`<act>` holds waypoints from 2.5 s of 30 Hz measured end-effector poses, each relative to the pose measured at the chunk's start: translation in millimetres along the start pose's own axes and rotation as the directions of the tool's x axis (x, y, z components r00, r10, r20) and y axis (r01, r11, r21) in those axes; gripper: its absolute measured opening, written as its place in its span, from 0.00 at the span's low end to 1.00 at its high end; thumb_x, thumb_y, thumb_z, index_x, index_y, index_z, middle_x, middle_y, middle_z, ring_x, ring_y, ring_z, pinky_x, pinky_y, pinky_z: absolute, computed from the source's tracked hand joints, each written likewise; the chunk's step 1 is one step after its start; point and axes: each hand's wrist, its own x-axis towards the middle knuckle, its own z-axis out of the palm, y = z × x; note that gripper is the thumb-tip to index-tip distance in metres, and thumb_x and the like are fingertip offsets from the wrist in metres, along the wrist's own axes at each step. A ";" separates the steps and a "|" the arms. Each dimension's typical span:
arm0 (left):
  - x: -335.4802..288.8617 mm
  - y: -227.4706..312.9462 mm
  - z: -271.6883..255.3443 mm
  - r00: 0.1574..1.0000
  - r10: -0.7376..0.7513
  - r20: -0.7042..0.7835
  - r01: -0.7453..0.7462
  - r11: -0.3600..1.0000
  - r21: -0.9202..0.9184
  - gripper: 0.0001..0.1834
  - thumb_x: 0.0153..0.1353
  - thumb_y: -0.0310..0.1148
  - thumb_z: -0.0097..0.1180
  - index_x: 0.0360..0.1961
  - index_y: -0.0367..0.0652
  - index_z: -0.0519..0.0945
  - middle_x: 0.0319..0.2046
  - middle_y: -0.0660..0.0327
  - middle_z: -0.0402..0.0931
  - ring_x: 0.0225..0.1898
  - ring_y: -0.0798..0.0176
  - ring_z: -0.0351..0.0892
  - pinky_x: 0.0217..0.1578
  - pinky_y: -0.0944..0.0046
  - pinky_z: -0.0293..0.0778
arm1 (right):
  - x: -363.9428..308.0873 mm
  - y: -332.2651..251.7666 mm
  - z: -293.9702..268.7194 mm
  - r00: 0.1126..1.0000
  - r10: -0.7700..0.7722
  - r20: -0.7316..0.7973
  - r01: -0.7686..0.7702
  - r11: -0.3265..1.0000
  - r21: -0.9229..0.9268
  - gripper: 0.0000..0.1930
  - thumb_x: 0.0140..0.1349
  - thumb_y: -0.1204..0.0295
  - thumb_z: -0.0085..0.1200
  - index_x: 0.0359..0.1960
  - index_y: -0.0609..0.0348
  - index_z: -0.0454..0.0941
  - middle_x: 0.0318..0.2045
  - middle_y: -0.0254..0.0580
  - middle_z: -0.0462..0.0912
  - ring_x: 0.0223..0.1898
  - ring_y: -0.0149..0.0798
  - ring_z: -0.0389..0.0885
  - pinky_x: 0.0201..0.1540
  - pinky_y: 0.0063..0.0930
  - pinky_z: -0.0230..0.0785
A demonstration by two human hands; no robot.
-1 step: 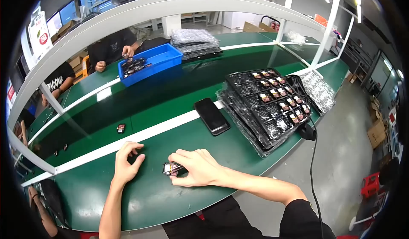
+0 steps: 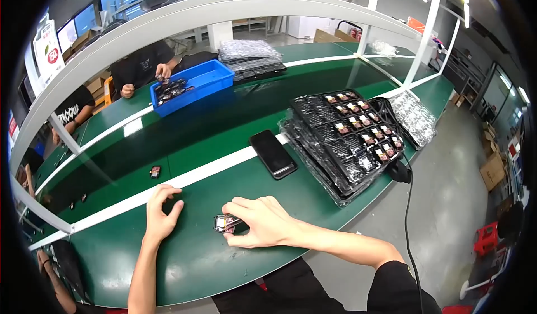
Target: The recorder is using tweezers to assemble or repair small electronic components, possibly smartwatches or similar wearable devices, on a factory assembly line.
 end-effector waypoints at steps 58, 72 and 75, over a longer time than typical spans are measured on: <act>-27.1 29.3 -1.3 0.963 -0.007 0.268 0.008 1.000 -0.003 0.35 0.58 0.38 0.84 0.66 0.43 0.85 0.55 0.57 0.81 0.61 0.50 0.80 0.66 0.51 0.75 | 25.6 3.6 -1.4 0.965 0.205 0.162 -0.238 0.946 0.219 0.09 0.78 0.75 0.61 0.52 0.69 0.84 0.35 0.47 0.85 0.28 0.36 0.81 0.33 0.32 0.73; -24.6 17.5 0.9 0.960 -0.077 0.268 0.112 0.987 -0.118 0.28 0.50 0.38 0.88 0.53 0.46 0.92 0.40 0.68 0.85 0.34 0.64 0.69 0.50 0.62 0.68 | 49.3 46.0 65.0 0.913 0.355 0.202 -0.400 0.681 0.613 0.07 0.77 0.76 0.66 0.46 0.70 0.90 0.30 0.34 0.89 0.27 0.22 0.82 0.28 0.20 0.70; -22.7 17.1 1.2 0.961 -0.072 0.265 0.109 0.986 -0.125 0.29 0.49 0.38 0.88 0.53 0.46 0.93 0.39 0.68 0.84 0.34 0.64 0.69 0.50 0.62 0.67 | 48.7 46.2 68.5 0.953 0.294 0.070 -0.272 0.736 0.620 0.03 0.70 0.81 0.69 0.39 0.70 0.92 0.28 0.34 0.89 0.25 0.21 0.79 0.27 0.20 0.67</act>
